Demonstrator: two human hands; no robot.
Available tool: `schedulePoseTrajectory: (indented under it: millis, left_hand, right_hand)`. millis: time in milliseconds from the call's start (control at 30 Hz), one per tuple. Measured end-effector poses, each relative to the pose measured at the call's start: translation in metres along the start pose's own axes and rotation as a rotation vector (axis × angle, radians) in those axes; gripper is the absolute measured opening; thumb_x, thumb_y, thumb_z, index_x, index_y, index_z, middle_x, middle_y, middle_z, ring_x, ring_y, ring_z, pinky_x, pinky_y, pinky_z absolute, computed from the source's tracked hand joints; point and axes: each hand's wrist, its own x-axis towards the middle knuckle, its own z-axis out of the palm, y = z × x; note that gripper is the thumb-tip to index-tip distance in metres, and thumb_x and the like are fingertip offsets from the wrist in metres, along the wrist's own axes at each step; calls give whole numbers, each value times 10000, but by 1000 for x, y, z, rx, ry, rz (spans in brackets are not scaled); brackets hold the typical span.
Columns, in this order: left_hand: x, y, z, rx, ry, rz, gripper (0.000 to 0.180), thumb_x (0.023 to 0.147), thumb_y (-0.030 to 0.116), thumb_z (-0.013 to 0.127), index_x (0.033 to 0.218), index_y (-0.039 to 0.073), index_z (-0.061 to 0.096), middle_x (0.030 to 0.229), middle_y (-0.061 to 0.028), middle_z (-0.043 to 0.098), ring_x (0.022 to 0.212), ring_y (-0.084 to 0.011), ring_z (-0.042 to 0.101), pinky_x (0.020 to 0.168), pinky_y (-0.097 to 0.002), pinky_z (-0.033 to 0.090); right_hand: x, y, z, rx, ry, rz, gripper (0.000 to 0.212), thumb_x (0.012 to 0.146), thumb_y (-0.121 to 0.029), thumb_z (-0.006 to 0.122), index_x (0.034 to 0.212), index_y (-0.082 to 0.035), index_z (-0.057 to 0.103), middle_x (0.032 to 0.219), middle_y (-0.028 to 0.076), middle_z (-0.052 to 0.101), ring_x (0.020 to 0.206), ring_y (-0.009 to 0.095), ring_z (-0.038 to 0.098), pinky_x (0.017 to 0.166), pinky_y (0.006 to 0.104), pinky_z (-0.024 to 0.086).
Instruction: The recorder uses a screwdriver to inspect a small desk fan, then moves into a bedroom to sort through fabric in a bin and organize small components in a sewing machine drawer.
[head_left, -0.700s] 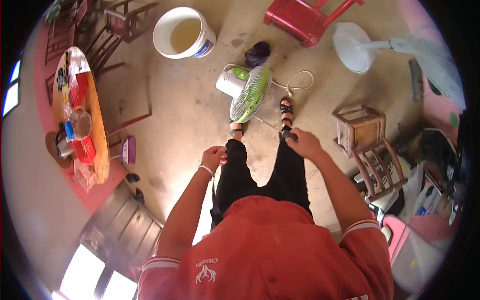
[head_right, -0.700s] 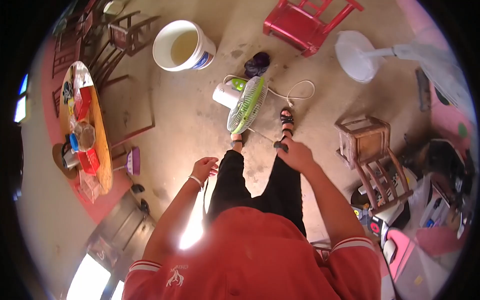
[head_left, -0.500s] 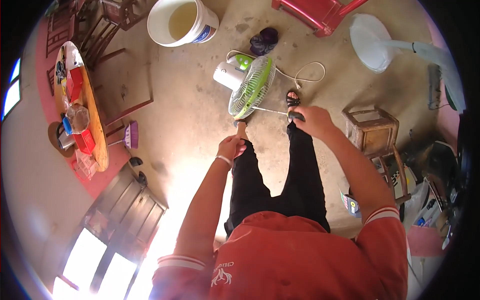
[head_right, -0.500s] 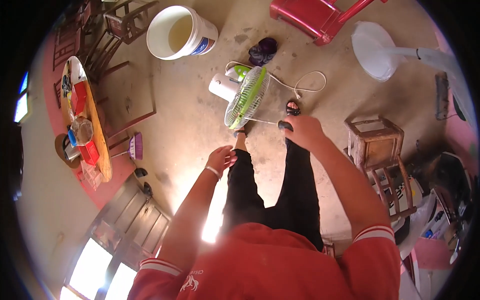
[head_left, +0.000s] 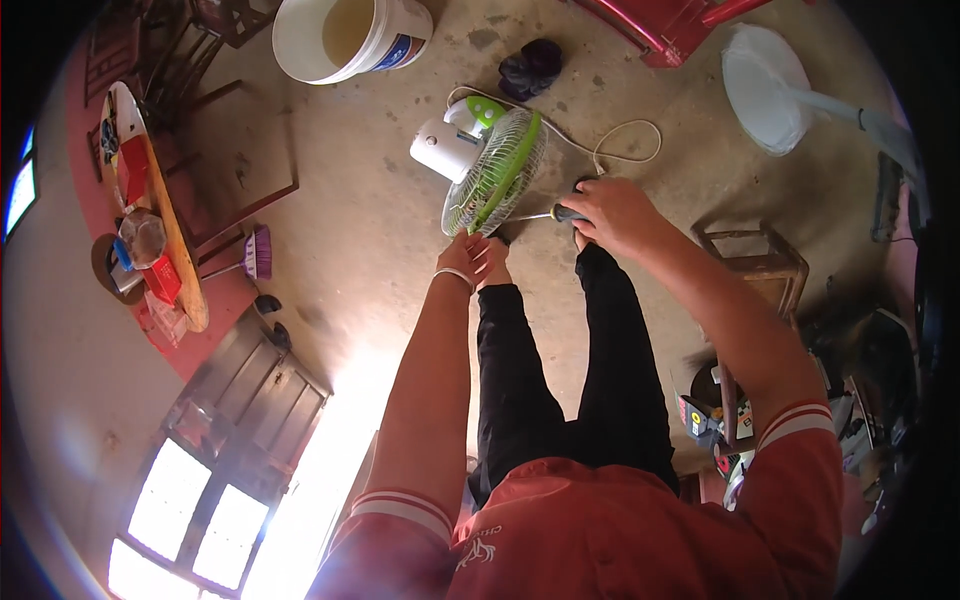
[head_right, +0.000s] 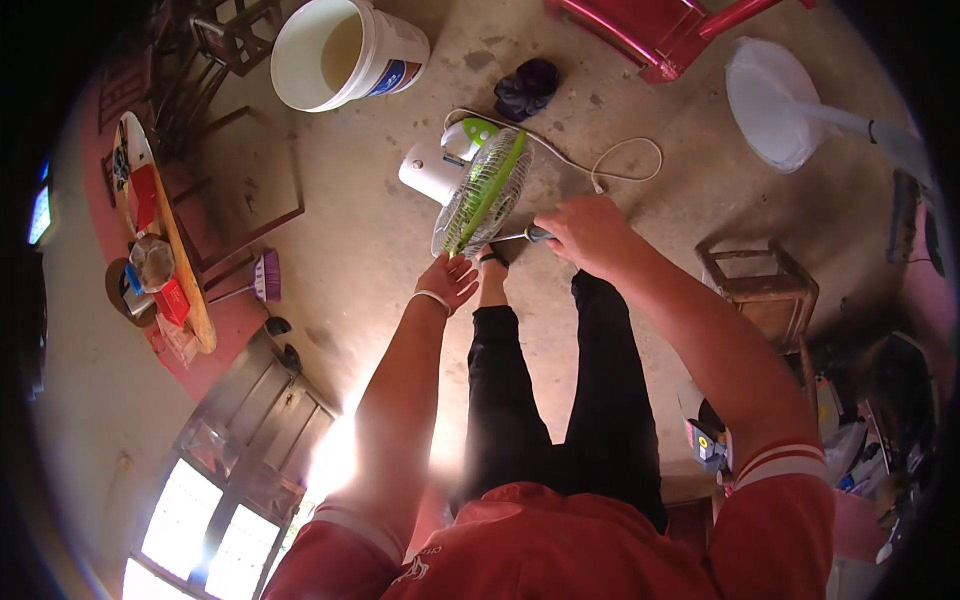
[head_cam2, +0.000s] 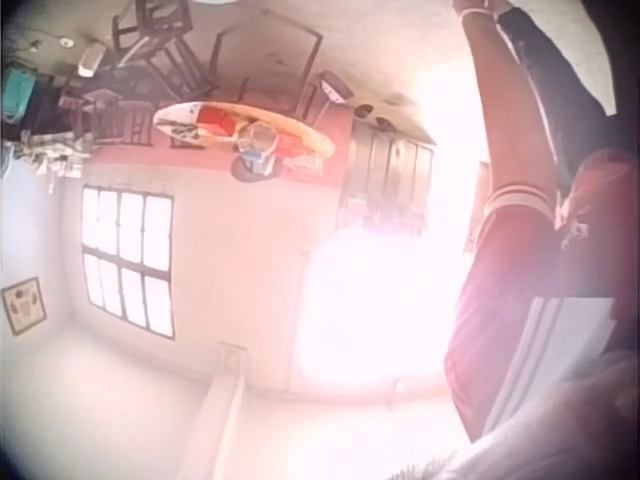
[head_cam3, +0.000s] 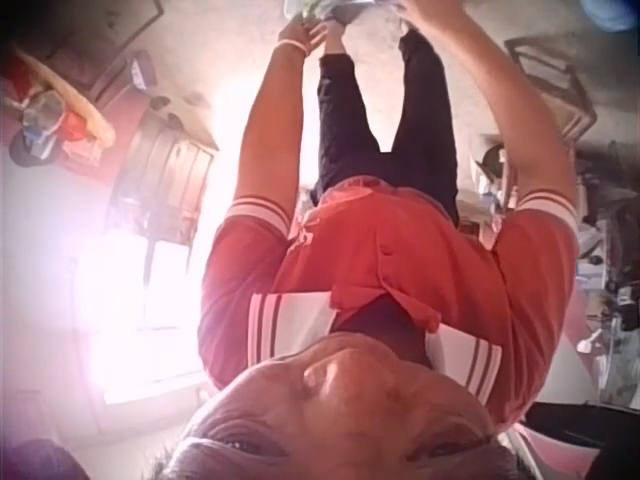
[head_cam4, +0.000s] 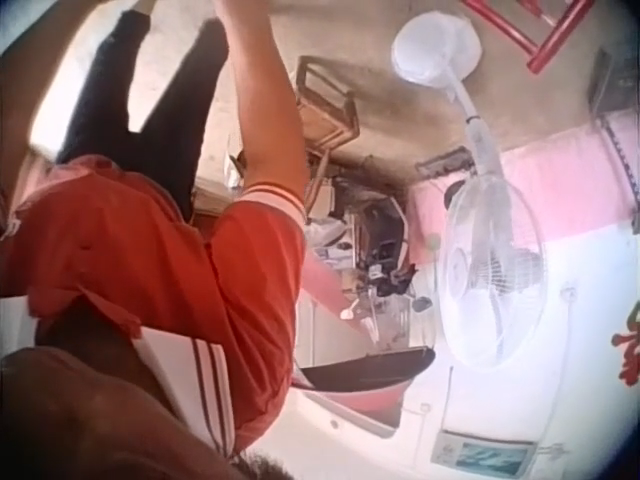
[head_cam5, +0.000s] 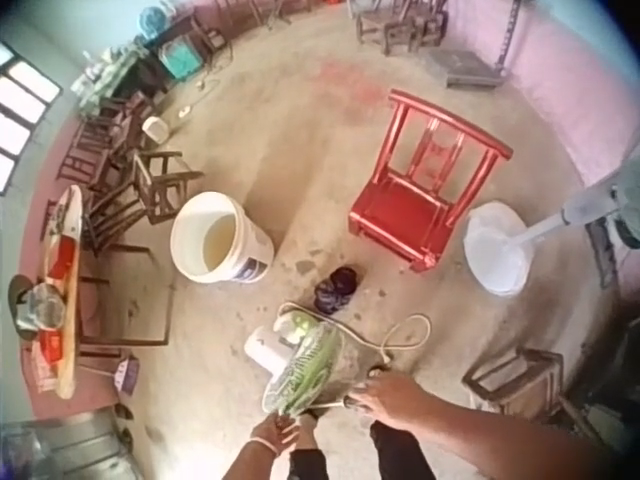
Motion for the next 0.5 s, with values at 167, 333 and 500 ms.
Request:
schedulePoseTrajectory:
  millis: [167, 333, 500]
  left_hand:
    - [6, 3, -2, -12, 32, -64, 399, 915, 432, 473, 1077, 72, 533, 999, -64, 563, 949, -266, 548, 857, -432, 468]
    - [7, 0, 2, -72, 27, -89, 365, 909, 398, 499, 1057, 69, 551, 1012, -70, 564, 950, -273, 549, 873, -435, 459]
    - [2, 4, 0, -173, 5, -129, 300, 898, 339, 521, 984, 57, 576, 925, -67, 591, 922, -272, 563, 892, -441, 446]
  right_hand:
    - [13, -5, -15, 7, -70, -15, 191, 735, -220, 668, 888, -126, 603, 759, 60, 564, 754, 248, 600, 643, 388, 472]
    - [18, -3, -7, -24, -78, -62, 152, 737, -211, 664, 821, -119, 578, 770, 57, 562, 758, 248, 602, 644, 393, 470]
    - [20, 2, -15, 10, -137, -25, 153, 744, -219, 661, 836, -124, 582, 789, 55, 568, 788, 240, 603, 670, 387, 467]
